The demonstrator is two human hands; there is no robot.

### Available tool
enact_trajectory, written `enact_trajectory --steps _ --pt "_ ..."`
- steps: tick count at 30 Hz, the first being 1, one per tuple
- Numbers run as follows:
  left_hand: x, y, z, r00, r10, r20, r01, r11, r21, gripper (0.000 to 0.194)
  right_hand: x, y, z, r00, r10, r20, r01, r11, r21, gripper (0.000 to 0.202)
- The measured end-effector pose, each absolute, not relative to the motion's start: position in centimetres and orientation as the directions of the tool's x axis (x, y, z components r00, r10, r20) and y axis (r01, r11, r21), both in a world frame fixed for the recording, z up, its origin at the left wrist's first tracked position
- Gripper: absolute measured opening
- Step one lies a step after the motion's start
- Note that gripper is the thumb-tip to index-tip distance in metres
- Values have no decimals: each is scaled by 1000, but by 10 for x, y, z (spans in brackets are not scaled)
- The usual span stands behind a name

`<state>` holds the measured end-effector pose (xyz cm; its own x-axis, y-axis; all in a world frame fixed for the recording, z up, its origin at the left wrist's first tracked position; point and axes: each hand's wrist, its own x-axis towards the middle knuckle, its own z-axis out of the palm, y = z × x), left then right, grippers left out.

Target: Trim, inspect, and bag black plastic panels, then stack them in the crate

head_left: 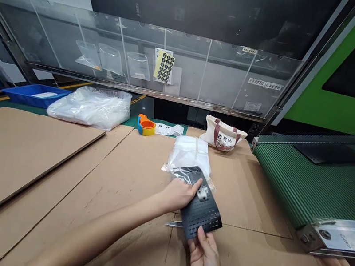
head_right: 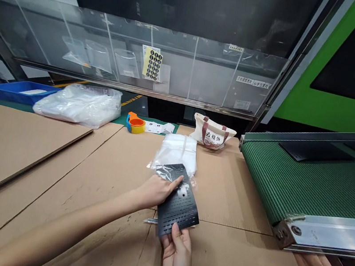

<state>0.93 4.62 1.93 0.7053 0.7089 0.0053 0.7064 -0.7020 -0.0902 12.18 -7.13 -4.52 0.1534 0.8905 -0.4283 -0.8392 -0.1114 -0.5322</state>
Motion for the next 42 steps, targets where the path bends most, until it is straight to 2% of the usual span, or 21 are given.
enact_trajectory --steps 3,5,7,10,13,14,16,18,20,22,24,26,28,30,32,34,35,38,42 --pt "12 30 22 760 649 14 646 -753 -125 55 119 -69 -45 237 896 -376 -838 -8 -546 38" --pt "12 19 23 799 599 52 600 -790 -123 55 119 -67 -44 227 900 -373 -825 -25 -564 38" --pt "12 8 22 843 528 102 538 -833 -131 55 119 -65 -44 197 905 -377 -816 -61 -575 37" --pt "11 -9 16 881 429 201 464 -868 -178 57 120 -62 -46 249 898 -363 -808 -14 -589 32" --pt "7 -22 9 853 428 300 488 -857 -164 59 118 -62 -50 353 879 -320 -742 54 -668 29" --pt "4 -25 7 816 469 338 531 -839 -118 59 116 -63 -51 385 873 -299 -703 67 -708 28" --pt "-3 -31 7 695 590 411 624 -779 62 66 114 -65 -54 431 877 -214 -579 87 -811 24" --pt "-12 -38 8 571 713 407 628 -699 343 85 113 -67 -56 405 913 -45 -364 116 -924 23" --pt "-19 -46 7 518 800 304 490 -568 661 94 111 -67 -56 300 928 223 -57 251 -966 31" --pt "-24 -56 3 434 883 179 270 -317 909 80 109 -64 -54 125 859 497 255 456 -853 39" --pt "-27 -64 -5 240 969 52 -5 -52 999 63 102 -60 -50 -69 748 660 468 609 -641 43" --pt "-32 -71 -13 7 995 -102 -287 100 953 51 92 -58 -43 -206 666 717 556 682 -474 48" --pt "-43 -73 -19 -139 961 -238 -519 135 844 42 80 -58 -35 -307 593 745 553 748 -368 54" --pt "-62 -72 -22 -214 919 -330 -662 112 741 34 70 -63 -27 -438 501 746 463 838 -290 52" --pt "-85 -68 -21 -309 873 -377 -691 66 720 27 64 -70 -22 -559 397 728 307 915 -264 45" --pt "-110 -64 -19 -396 817 -419 -636 85 767 22 64 -77 -20 -596 340 727 170 939 -300 38" --pt "-122 -62 -18 -417 791 -448 -607 125 785 20 65 -79 -20 -589 353 727 136 930 -342 34" --pt "-148 -62 -18 -420 732 -536 -629 191 754 28 78 -81 -23 -550 480 684 136 859 -494 28" --pt "-164 -77 -29 -528 672 -519 -714 -22 700 27 105 -79 -31 -499 628 597 223 759 -612 29"
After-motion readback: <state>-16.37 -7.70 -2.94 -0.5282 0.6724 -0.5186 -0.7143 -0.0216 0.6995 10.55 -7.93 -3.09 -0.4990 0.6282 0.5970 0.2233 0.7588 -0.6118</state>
